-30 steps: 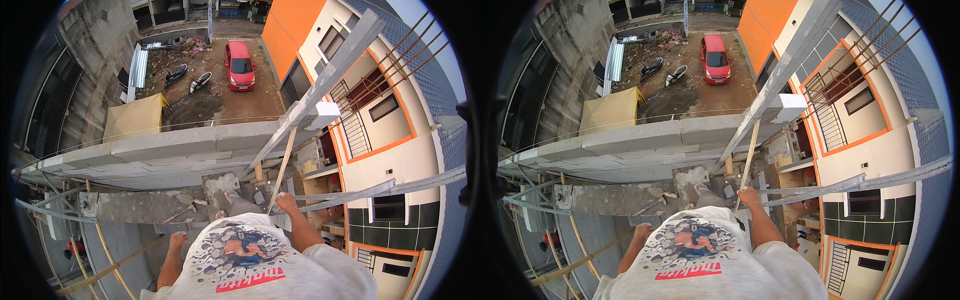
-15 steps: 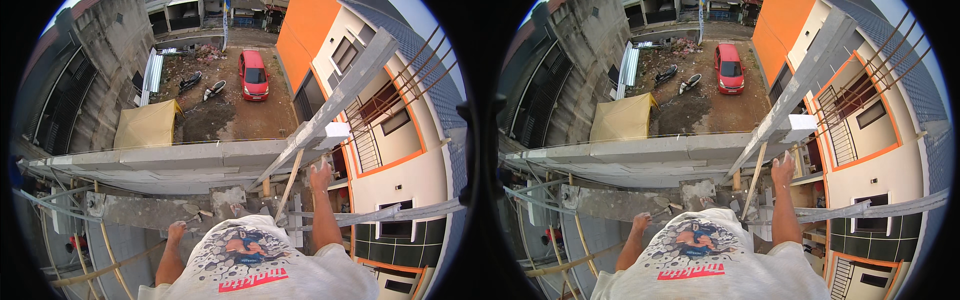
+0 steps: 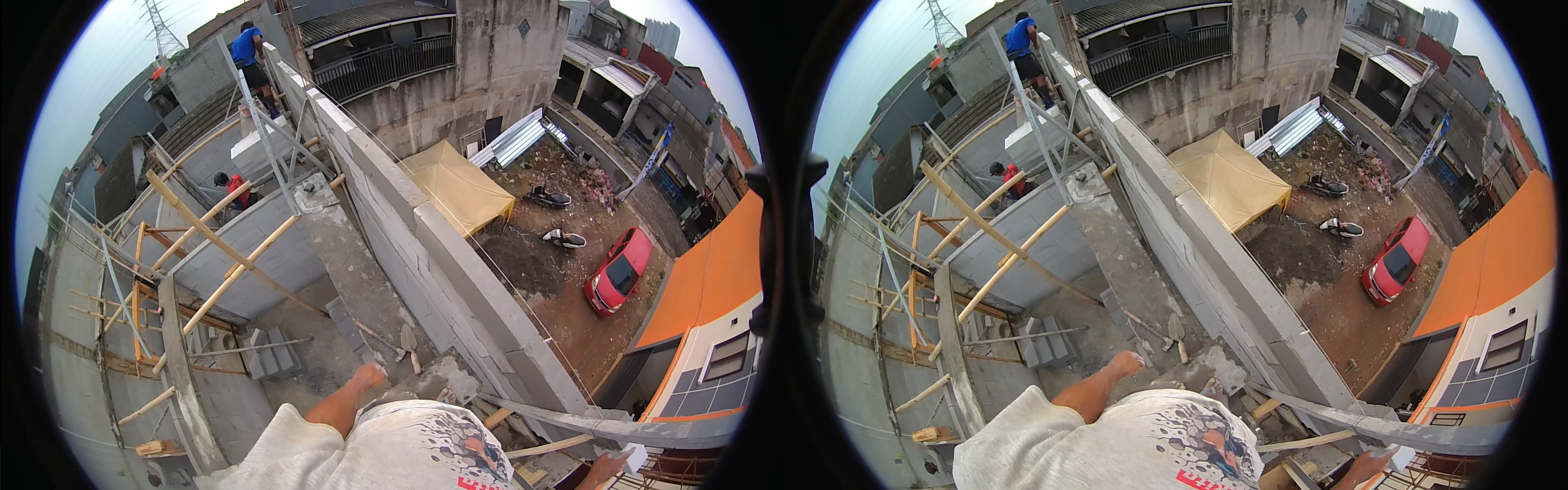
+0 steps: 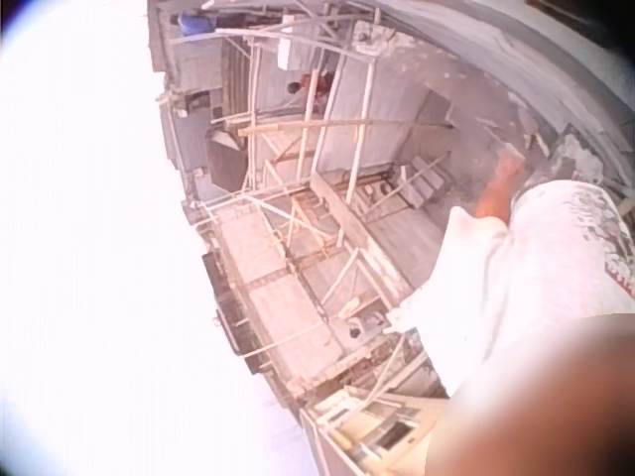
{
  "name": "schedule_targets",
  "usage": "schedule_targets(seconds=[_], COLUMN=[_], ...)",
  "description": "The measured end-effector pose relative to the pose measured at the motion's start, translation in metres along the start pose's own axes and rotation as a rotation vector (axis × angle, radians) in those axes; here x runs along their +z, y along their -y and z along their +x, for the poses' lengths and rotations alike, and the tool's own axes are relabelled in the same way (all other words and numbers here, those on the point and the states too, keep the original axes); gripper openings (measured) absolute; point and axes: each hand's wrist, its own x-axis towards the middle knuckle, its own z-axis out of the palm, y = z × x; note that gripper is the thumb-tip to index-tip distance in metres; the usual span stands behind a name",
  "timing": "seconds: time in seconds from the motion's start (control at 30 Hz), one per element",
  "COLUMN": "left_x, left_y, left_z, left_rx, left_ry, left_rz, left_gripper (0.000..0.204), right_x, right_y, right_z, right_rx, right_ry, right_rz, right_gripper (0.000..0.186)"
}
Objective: The person applies mortar to a wall using a trowel and then receives and places white blocks onto the wall. The person works on scaffolding at a construction site, coordinating with another worker who passes blocks upward.
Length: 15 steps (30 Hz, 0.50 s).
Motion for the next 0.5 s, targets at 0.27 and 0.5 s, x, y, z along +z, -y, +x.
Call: schedule_targets(seconds=[0.27, 0.5], left_x=[0.036, 0.060], left_y=[0.011, 0.018], left_z=[0.009, 0.015], left_rx=[-0.039, -0.015], left_ry=[0.084, 0.015], left_rz=[0.042, -0.165], left_gripper=[0.033, 0.034], right_x=[0.053, 0.077], right_y=[-0.055, 0.042], right_z=[-0.062, -0.113], right_rx=[-0.006, -0.180], right_ry=[0.345, 0.765], right_rz=[-0.321, -0.156], right_gripper=[0.093, 0.080])
